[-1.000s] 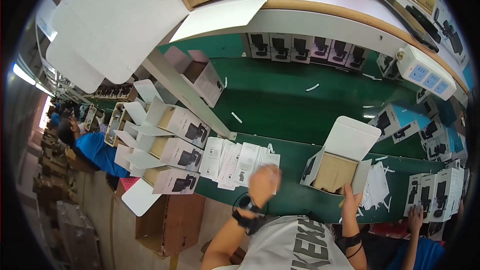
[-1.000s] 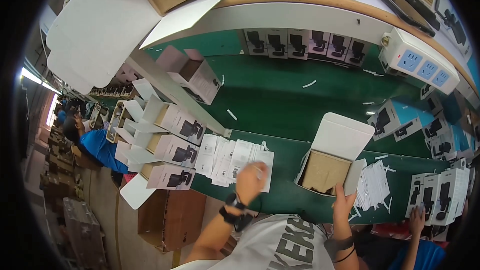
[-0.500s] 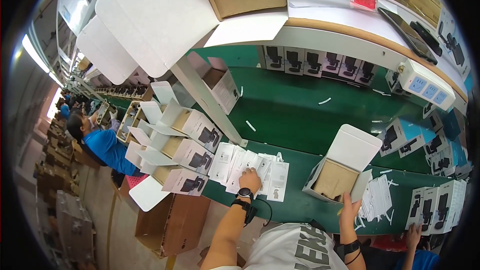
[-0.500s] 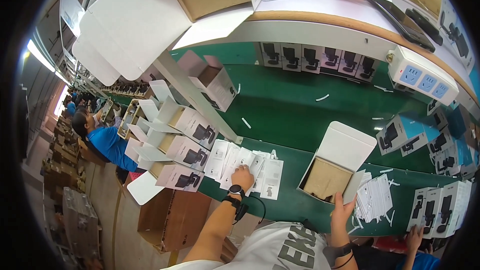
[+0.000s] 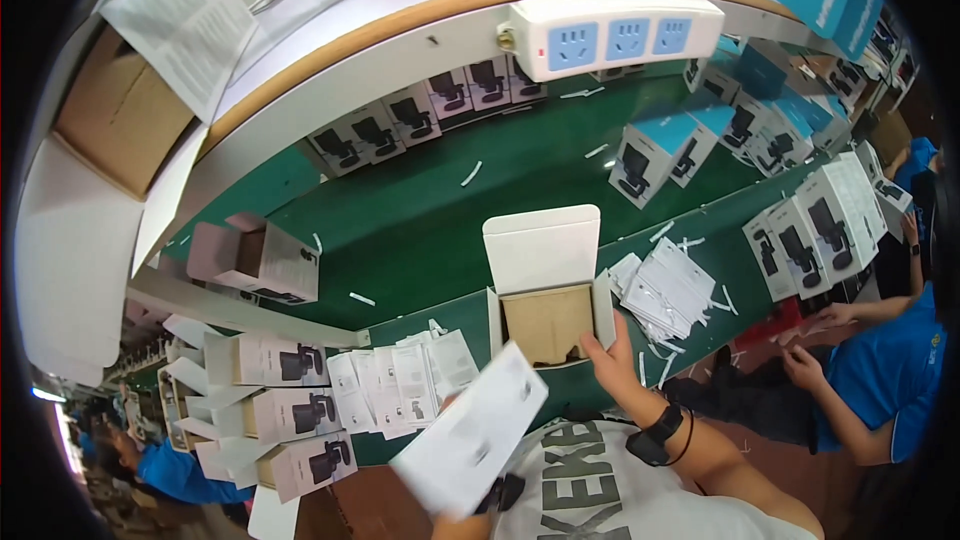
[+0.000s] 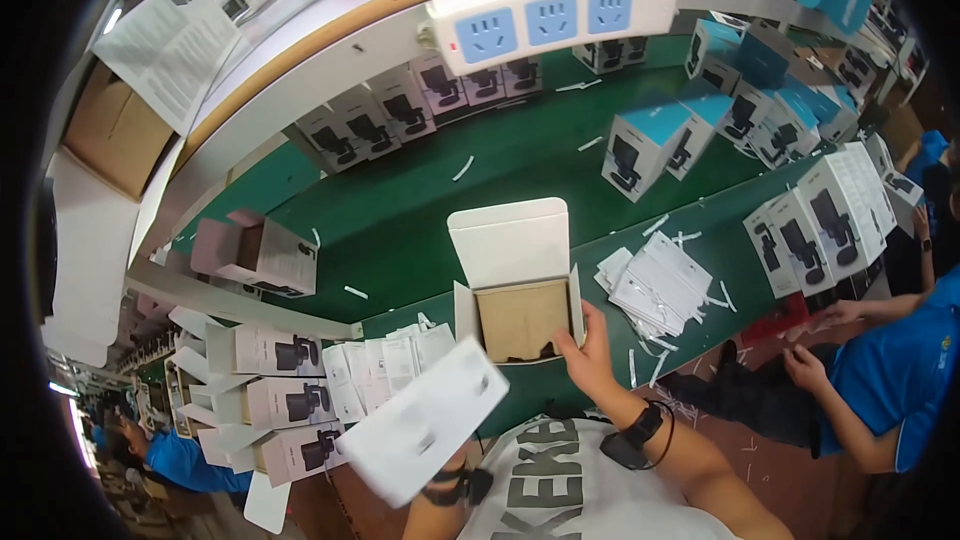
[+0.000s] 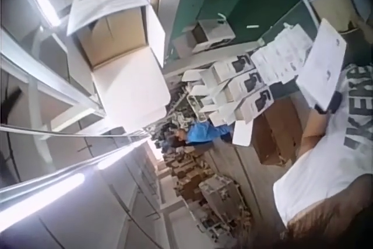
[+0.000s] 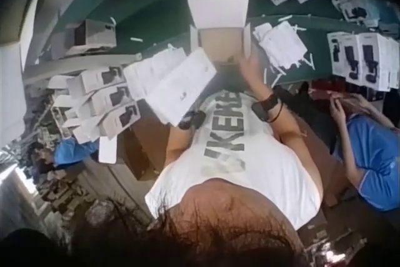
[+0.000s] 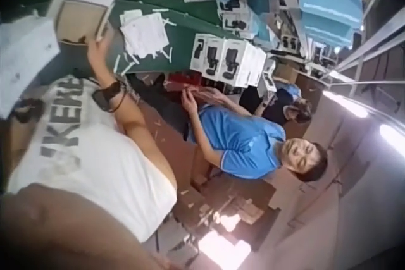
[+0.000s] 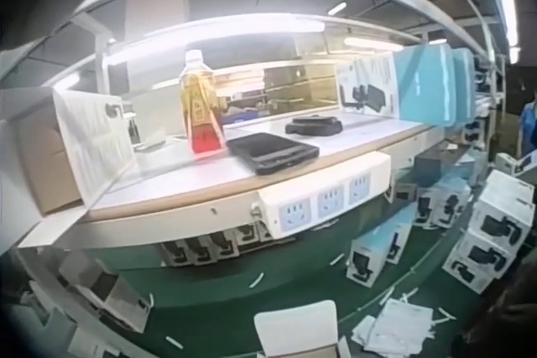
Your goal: The person places a manual into a white box, seals it with tape, and then places that box into a blue box which they also seal. This process is repeated with a second set of boxes.
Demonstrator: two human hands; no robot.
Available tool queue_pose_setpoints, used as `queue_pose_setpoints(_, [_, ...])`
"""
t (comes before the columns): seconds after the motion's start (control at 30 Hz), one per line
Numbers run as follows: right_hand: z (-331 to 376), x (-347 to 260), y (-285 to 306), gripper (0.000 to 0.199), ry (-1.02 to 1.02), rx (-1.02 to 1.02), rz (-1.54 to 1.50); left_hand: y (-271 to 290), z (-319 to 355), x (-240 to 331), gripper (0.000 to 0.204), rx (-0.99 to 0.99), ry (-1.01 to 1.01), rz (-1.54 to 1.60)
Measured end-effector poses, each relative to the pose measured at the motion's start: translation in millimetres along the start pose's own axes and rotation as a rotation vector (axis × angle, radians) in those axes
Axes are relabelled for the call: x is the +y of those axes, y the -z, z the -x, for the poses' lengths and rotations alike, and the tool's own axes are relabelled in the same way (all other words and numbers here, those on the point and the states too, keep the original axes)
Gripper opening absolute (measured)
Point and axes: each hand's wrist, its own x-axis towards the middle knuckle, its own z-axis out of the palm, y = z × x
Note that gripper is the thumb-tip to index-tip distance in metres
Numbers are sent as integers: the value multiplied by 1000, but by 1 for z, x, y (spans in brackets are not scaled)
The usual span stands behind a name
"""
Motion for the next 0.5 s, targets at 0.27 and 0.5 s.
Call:
queue_pose_setpoints(0.27, [36, -44, 43, 59, 26, 21, 191, -30, -40, 0, 51, -216, -24, 19])
queue_pose_setpoints(0.5, [15, -140, 6, 57, 518, -461, 318, -49, -32, 30, 53, -343, 156, 253])
